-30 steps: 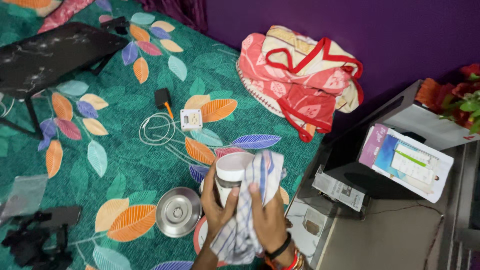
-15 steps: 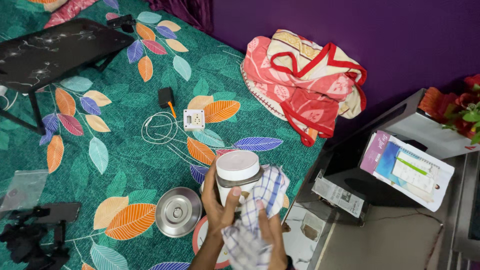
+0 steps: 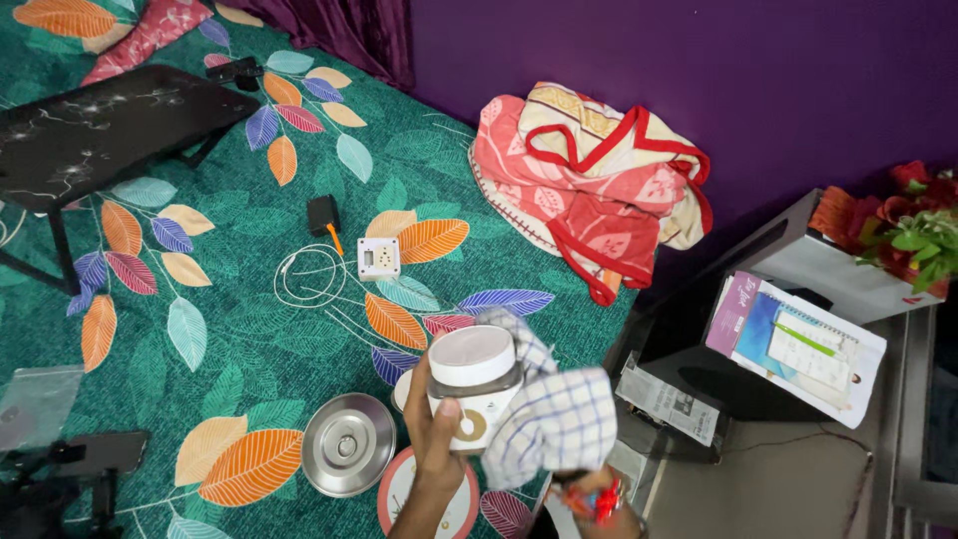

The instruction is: The person wipes a metal container, a yellow bottle, a bowl, a tin, and several jars with a cloth and places them inside a storage cabinet.

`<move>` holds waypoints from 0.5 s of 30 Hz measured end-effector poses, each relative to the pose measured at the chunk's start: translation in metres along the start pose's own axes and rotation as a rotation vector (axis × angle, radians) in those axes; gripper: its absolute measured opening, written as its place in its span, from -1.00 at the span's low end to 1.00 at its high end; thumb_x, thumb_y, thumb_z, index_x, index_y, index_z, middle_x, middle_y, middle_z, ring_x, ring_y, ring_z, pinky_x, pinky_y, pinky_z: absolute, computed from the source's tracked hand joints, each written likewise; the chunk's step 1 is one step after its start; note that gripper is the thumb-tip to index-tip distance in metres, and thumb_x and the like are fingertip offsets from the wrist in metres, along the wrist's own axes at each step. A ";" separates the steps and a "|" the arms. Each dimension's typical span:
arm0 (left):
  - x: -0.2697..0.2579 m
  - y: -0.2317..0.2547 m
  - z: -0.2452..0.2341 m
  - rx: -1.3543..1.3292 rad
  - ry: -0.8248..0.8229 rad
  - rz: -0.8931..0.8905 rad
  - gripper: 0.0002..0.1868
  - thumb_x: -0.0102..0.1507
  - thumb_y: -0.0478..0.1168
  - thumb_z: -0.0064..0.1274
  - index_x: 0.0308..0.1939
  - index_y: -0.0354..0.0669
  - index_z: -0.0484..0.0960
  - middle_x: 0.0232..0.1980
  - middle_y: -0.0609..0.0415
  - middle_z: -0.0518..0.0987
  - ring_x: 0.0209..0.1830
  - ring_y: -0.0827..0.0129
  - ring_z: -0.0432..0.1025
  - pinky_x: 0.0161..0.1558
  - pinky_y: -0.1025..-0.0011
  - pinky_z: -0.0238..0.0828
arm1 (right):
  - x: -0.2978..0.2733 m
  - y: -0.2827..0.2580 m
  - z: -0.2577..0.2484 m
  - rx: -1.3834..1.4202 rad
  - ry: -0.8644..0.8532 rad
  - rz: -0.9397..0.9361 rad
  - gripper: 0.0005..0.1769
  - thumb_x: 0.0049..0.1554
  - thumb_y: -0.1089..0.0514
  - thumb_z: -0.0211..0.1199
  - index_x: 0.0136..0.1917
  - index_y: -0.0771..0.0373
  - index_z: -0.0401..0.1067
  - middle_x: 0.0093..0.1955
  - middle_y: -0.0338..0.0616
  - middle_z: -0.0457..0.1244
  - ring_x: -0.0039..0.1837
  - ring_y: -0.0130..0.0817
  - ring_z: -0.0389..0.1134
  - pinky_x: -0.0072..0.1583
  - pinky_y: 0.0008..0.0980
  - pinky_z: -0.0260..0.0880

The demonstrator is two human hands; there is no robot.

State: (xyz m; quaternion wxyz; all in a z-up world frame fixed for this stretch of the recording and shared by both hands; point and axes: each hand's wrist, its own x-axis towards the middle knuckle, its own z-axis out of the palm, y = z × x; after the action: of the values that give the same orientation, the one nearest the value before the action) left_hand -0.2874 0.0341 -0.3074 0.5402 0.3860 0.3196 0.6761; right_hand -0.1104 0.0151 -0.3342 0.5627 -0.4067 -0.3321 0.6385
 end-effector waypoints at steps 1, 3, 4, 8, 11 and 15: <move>0.003 -0.001 -0.001 0.000 0.000 0.003 -0.11 0.25 0.10 0.04 0.47 -0.51 0.22 0.35 -0.29 0.43 0.38 0.07 0.35 0.37 0.18 0.24 | -0.006 0.008 0.003 0.008 0.010 0.022 -0.39 0.38 -0.13 -0.05 0.43 0.42 0.28 0.30 0.08 0.31 0.24 -0.28 0.37 0.25 -0.35 0.34; 0.007 -0.002 -0.005 0.172 0.105 0.042 -0.15 0.28 0.13 0.00 0.44 -0.49 0.30 0.33 -0.29 0.48 0.35 0.09 0.39 0.35 0.20 0.28 | -0.020 0.025 0.018 -0.067 0.078 0.018 -0.39 0.37 -0.12 -0.05 0.43 0.41 0.29 0.31 0.08 0.31 0.25 -0.28 0.35 0.25 -0.34 0.32; 0.009 -0.002 -0.008 0.173 0.107 0.041 -0.15 0.28 0.13 0.00 0.44 -0.49 0.30 0.33 -0.29 0.48 0.35 0.09 0.39 0.35 0.20 0.28 | -0.025 0.032 0.028 -0.139 0.129 0.007 -0.39 0.37 -0.12 -0.05 0.43 0.41 0.29 0.31 0.07 0.31 0.25 -0.28 0.35 0.25 -0.34 0.31; 0.019 -0.007 -0.017 0.329 0.011 0.109 -0.12 0.25 0.12 0.08 0.45 -0.47 0.28 0.32 -0.31 0.48 0.32 0.08 0.40 0.35 0.21 0.29 | -0.026 0.032 0.047 -0.375 0.274 -0.024 -0.40 0.35 -0.10 -0.05 0.43 0.40 0.30 0.32 0.07 0.30 0.26 -0.28 0.33 0.26 -0.32 0.28; 0.011 -0.007 -0.017 0.262 -0.065 0.018 -0.10 0.23 0.13 0.08 0.47 -0.46 0.25 0.35 -0.30 0.46 0.35 0.08 0.39 0.34 0.20 0.28 | -0.014 0.023 0.039 -0.207 0.270 0.054 -0.37 0.33 -0.14 -0.06 0.39 0.42 0.35 0.19 0.16 0.37 0.11 -0.24 0.39 0.15 -0.28 0.42; 0.004 -0.009 -0.012 0.065 -0.163 -0.047 -0.08 0.26 0.13 0.02 0.51 -0.49 0.20 0.40 -0.32 0.41 0.42 0.06 0.33 0.41 0.19 0.21 | 0.003 0.007 0.005 -0.053 0.077 0.042 -0.36 0.32 -0.14 -0.04 0.39 0.42 0.34 0.19 0.15 0.36 0.11 -0.26 0.39 0.16 -0.28 0.41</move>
State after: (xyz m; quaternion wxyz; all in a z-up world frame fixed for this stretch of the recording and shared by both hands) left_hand -0.2942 0.0401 -0.3202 0.5673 0.4492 0.3052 0.6191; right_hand -0.1178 0.0173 -0.3391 0.5505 -0.4525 -0.3184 0.6251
